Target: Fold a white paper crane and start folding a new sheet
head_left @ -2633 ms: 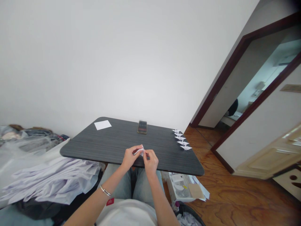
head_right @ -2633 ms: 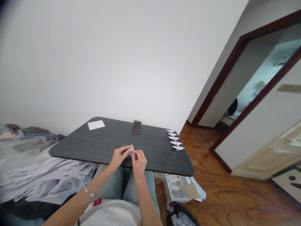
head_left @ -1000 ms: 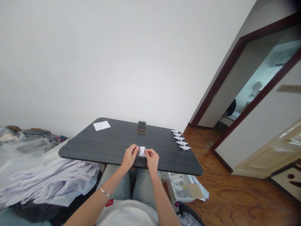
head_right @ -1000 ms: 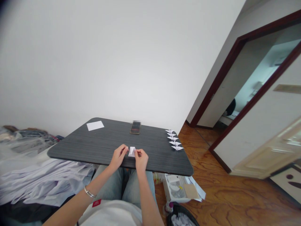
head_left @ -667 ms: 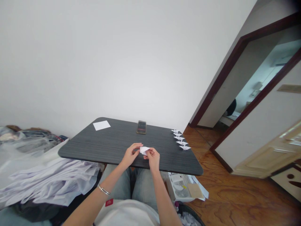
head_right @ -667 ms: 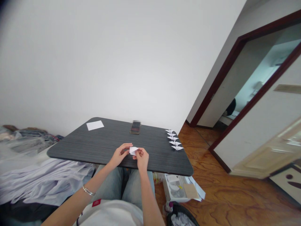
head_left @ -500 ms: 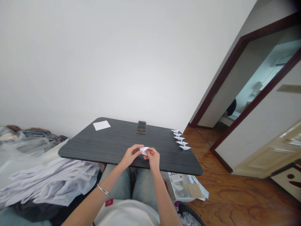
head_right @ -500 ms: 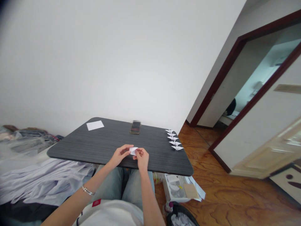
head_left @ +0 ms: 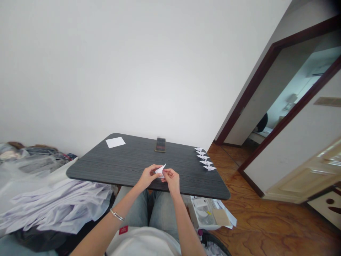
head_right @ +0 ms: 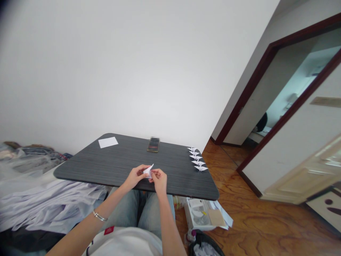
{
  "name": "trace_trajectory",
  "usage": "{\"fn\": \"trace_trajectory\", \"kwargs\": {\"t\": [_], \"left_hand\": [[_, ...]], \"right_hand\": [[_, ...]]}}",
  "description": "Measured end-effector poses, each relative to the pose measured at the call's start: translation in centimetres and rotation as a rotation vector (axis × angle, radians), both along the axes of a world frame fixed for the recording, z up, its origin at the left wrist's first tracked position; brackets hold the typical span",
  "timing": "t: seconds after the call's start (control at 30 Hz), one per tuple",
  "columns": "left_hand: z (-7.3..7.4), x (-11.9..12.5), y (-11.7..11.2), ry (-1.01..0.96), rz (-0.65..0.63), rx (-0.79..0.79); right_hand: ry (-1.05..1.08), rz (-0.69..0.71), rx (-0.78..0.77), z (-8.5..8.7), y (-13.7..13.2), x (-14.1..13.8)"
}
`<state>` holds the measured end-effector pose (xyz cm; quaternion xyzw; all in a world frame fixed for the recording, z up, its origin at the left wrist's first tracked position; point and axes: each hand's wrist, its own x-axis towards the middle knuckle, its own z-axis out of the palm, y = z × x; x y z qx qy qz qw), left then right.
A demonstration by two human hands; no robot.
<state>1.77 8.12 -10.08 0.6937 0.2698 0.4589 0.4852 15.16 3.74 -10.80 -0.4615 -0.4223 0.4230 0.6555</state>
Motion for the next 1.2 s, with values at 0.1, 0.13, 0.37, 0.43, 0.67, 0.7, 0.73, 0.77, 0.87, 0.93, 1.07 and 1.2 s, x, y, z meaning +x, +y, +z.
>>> {"fn": "trace_trajectory", "kwargs": {"t": [0.1,0.13,0.37,0.43,0.67,0.7,0.73,0.77,0.87,0.93,1.07,1.2], "left_hand": [[-0.17,0.09,0.08,-0.027,0.007,-0.052],[-0.16,0.12,0.08,-0.043,0.005,-0.070],[0.43,0.09,-0.21,-0.138,0.010,-0.126],[0.56,0.05,-0.26,-0.154,0.016,-0.141],[0.75,0.04,-0.29,-0.147,0.043,-0.117],[0.73,0.04,-0.29,-0.142,0.042,-0.110],[0.70,0.04,-0.30,-0.140,0.041,-0.107],[0.66,0.04,-0.30,-0.138,0.038,-0.108],[0.51,0.01,-0.27,-0.133,0.022,-0.105],[0.41,-0.01,-0.23,-0.124,0.009,-0.096],[0.28,-0.03,-0.14,-0.131,-0.017,-0.093],[0.43,-0.04,-0.29,-0.136,-0.036,-0.102]], "right_hand": [[-0.010,0.025,0.005,0.11,-0.06,-0.08],[-0.013,0.033,0.006,0.14,-0.07,-0.09],[-0.027,0.099,0.029,0.58,-0.35,-0.12],[-0.024,0.121,0.036,0.76,-0.50,-0.13],[-0.006,0.126,0.036,0.74,-0.55,-0.12],[-0.002,0.120,0.035,0.67,-0.49,-0.10],[0.002,0.114,0.034,0.60,-0.44,-0.09],[0.007,0.109,0.032,0.53,-0.39,-0.08],[0.019,0.097,0.025,0.43,-0.28,-0.11],[0.024,0.096,0.020,0.45,-0.25,-0.14],[0.034,0.114,0.018,0.58,-0.26,-0.13],[0.035,0.145,0.021,0.65,-0.29,-0.07]]}}
